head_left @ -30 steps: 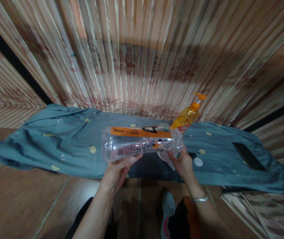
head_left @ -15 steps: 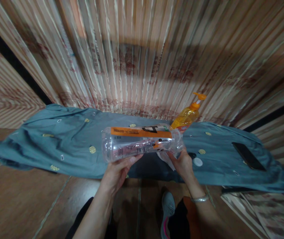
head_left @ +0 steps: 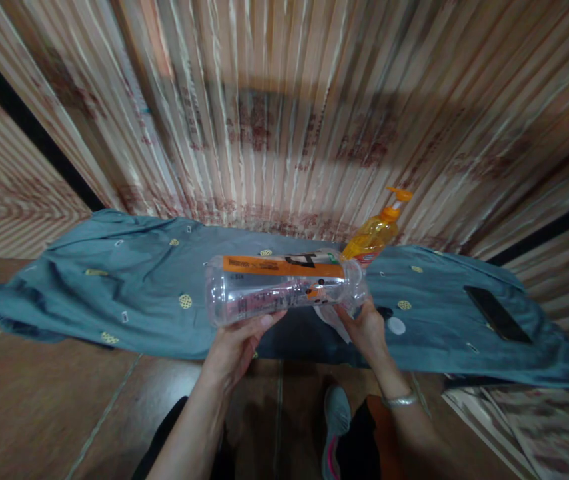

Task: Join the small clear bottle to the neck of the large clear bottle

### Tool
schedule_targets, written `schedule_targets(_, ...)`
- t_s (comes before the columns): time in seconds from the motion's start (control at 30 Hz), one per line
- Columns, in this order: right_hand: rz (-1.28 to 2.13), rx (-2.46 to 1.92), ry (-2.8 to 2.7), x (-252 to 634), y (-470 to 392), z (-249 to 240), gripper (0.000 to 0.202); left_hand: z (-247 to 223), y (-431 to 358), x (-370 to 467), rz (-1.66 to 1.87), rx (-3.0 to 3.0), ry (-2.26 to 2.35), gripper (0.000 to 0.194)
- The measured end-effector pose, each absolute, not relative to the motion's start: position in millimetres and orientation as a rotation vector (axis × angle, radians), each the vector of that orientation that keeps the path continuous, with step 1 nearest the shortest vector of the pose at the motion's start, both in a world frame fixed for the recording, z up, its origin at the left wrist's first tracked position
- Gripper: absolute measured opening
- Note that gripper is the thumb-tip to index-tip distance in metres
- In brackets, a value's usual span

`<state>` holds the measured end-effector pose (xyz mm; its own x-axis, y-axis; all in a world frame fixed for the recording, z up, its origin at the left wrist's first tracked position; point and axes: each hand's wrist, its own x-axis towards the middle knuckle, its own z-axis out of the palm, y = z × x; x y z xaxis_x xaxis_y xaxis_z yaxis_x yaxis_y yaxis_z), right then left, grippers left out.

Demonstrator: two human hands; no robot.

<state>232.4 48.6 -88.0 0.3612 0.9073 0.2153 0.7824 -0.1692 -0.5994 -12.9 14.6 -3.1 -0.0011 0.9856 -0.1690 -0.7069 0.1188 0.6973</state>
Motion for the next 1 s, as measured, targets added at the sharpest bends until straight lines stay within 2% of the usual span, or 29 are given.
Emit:
schedule_targets(0.4, 0.261, -1.984, -1.48, 232.8, 47.3, -86.0, 0.046, -2.5, 13.5, -13.0, 1.421, 0.475, 0.753, 0.051)
schedule_targets(0.6, 0.23, -1.962, -1.49, 234.6, 48.7, -90.4, 0.054, -1.9, 13.7, -13.7, 1.411, 0.472, 0.749, 0.058)
schedule_targets(1.0, 0.199, -1.958, -1.484, 234.6, 49.5, -92.6, 0.059, -3.9, 14.3, -13.5, 1.417, 0.482, 0.742, 0.044)
